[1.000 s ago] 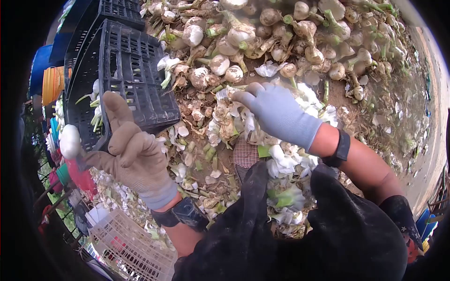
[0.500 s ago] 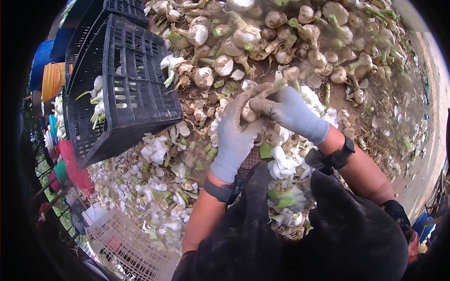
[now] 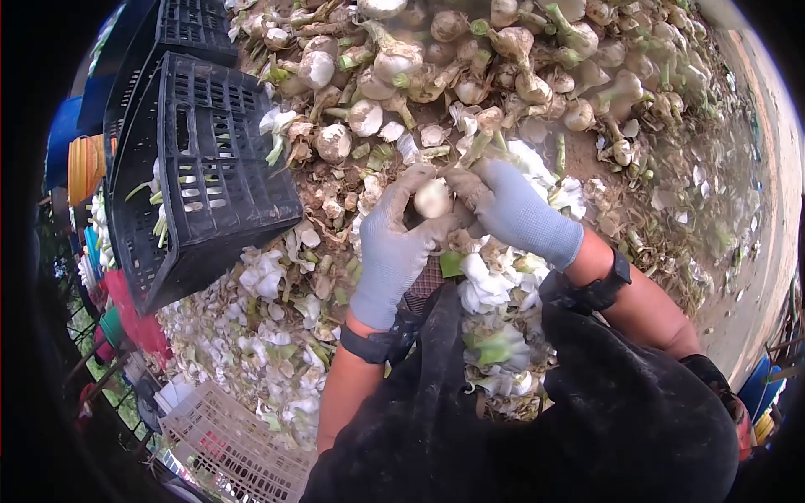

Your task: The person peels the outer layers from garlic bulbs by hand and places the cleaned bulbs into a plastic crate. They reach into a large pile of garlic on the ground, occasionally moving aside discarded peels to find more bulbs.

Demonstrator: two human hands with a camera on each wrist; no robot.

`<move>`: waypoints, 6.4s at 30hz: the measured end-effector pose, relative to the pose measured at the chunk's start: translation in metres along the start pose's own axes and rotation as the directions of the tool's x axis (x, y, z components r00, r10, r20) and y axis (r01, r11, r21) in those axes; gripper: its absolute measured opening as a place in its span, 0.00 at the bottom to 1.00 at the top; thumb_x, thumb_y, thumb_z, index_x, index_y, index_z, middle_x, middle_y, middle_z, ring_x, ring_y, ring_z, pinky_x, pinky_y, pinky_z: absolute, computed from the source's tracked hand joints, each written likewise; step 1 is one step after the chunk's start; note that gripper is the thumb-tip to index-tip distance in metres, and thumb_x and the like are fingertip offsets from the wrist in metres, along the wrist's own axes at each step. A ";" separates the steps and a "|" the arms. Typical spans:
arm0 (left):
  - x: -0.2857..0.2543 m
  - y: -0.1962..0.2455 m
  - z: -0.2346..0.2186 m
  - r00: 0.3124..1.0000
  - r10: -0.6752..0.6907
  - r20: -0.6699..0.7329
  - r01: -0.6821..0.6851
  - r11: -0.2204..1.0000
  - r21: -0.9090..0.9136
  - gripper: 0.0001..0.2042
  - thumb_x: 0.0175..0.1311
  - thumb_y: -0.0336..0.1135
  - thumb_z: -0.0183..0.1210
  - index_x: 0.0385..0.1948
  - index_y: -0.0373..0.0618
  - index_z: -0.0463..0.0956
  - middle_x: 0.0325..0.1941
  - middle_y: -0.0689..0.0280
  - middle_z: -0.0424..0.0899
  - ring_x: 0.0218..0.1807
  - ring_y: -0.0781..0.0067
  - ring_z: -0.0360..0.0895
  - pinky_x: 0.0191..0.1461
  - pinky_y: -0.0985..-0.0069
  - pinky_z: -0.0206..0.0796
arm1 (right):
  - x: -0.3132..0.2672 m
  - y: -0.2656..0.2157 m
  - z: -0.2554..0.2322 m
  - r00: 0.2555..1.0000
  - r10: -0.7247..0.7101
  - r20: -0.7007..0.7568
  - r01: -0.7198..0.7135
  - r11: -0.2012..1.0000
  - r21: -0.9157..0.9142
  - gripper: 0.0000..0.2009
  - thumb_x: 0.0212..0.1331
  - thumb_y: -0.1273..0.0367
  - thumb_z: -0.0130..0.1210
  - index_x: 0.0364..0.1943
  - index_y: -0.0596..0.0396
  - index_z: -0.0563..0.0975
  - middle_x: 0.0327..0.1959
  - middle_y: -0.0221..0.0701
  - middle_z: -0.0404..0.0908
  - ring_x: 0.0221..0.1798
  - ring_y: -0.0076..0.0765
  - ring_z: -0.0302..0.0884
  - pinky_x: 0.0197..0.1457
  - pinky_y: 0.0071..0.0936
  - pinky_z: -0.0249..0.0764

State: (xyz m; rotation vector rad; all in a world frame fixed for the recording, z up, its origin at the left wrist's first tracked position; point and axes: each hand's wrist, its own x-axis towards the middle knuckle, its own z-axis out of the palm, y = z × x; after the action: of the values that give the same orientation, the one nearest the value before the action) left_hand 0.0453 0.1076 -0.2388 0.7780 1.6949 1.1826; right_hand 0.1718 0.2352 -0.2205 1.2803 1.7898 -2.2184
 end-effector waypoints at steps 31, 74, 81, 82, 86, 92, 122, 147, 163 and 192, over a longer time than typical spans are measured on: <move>-0.004 0.022 -0.003 0.998 -0.069 0.008 0.069 0.986 -0.148 0.19 0.58 0.37 0.64 0.47 0.38 0.73 0.47 0.61 0.79 0.49 0.75 0.76 0.52 0.78 0.68 | -0.023 0.017 -0.006 0.950 -0.233 0.209 0.303 0.854 -0.424 0.10 0.53 0.69 0.54 0.36 0.60 0.77 0.31 0.48 0.79 0.39 0.58 0.77 0.42 0.43 0.73; -0.042 0.107 -0.112 0.924 0.299 -0.237 -0.264 0.056 -0.963 0.42 0.53 0.43 0.64 0.66 0.36 0.51 0.70 0.52 0.55 0.54 0.62 0.70 0.45 0.75 0.72 | 0.007 -0.022 0.023 0.816 -0.405 0.412 0.557 0.364 -0.746 0.08 0.51 0.69 0.54 0.35 0.53 0.76 0.25 0.38 0.78 0.29 0.45 0.80 0.28 0.40 0.73; -0.023 0.046 -0.073 0.917 -0.043 -0.397 -0.127 0.912 -0.390 0.21 0.70 0.39 0.51 0.58 0.36 0.64 0.47 0.58 0.77 0.43 0.68 0.79 0.43 0.76 0.73 | 0.165 -0.024 0.102 0.518 -0.619 0.591 0.584 -0.249 -0.773 0.07 0.55 0.66 0.53 0.36 0.45 0.79 0.33 0.34 0.79 0.35 0.44 0.80 0.39 0.45 0.69; -0.020 0.032 -0.072 0.910 -0.143 -0.390 -0.019 0.923 -0.384 0.21 0.68 0.38 0.53 0.57 0.35 0.64 0.48 0.57 0.76 0.44 0.69 0.79 0.44 0.76 0.72 | 0.163 -0.034 0.103 0.505 -0.627 0.593 0.584 -0.258 -0.770 0.07 0.55 0.66 0.53 0.36 0.45 0.79 0.33 0.34 0.79 0.35 0.44 0.80 0.39 0.45 0.69; -0.022 -0.004 -0.059 0.848 -0.134 -0.512 -0.013 0.962 -0.273 0.26 0.65 0.35 0.57 0.62 0.36 0.59 0.53 0.57 0.73 0.44 0.72 0.77 0.45 0.78 0.71 | 0.093 -0.039 0.100 0.733 -0.523 0.434 0.588 0.169 -0.791 0.14 0.51 0.67 0.57 0.44 0.45 0.75 0.31 0.37 0.78 0.35 0.45 0.80 0.37 0.41 0.70; -0.028 -0.018 -0.043 0.940 -0.288 -0.184 0.168 0.858 -0.485 0.26 0.57 0.28 0.63 0.56 0.36 0.61 0.47 0.61 0.75 0.44 0.78 0.75 0.44 0.82 0.70 | 0.029 0.003 0.052 0.906 -0.355 0.229 0.384 0.919 -0.095 0.11 0.58 0.72 0.54 0.45 0.56 0.74 0.36 0.35 0.79 0.36 0.32 0.79 0.38 0.32 0.75; -0.006 0.027 0.008 0.915 -0.103 0.391 0.383 0.532 -0.755 0.25 0.66 0.42 0.52 0.61 0.39 0.62 0.41 0.64 0.79 0.33 0.78 0.78 0.28 0.83 0.70 | -0.029 0.018 -0.029 0.887 -0.424 0.182 0.384 0.461 -0.800 0.13 0.59 0.62 0.56 0.32 0.61 0.76 0.27 0.46 0.80 0.32 0.52 0.79 0.36 0.39 0.73; -0.010 0.026 0.002 0.970 -0.162 0.179 0.237 0.786 -0.570 0.16 0.71 0.44 0.48 0.45 0.40 0.74 0.54 0.54 0.77 0.58 0.59 0.73 0.59 0.65 0.69 | -0.028 0.045 -0.044 0.949 -0.312 0.045 0.238 0.613 -0.753 0.07 0.45 0.72 0.53 0.29 0.58 0.78 0.26 0.46 0.79 0.31 0.55 0.79 0.34 0.45 0.74; 0.019 0.110 -0.093 0.956 -0.139 -0.257 -0.132 0.579 -0.804 0.23 0.71 0.51 0.44 0.56 0.41 0.64 0.50 0.51 0.76 0.48 0.59 0.79 0.46 0.59 0.79 | 0.038 -0.056 0.014 0.768 -0.323 0.553 0.632 0.240 -0.737 0.17 0.48 0.64 0.59 0.44 0.49 0.75 0.38 0.35 0.77 0.40 0.44 0.77 0.39 0.40 0.71; -0.018 0.023 0.007 0.993 0.111 0.047 -0.120 0.927 0.356 0.33 0.42 0.30 0.72 0.55 0.40 0.69 0.51 0.60 0.76 0.55 0.61 0.74 0.59 0.70 0.65 | -0.015 0.007 -0.013 0.987 -0.150 0.060 0.160 0.956 -0.245 0.18 0.68 0.57 0.48 0.33 0.61 0.74 0.17 0.31 0.75 0.20 0.23 0.71 0.25 0.26 0.68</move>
State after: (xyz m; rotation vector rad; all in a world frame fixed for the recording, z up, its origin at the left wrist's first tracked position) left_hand 0.0585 0.1023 -0.2127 1.1246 1.8913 0.9438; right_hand 0.1927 0.2365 -0.2175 1.0715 2.1384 -1.9874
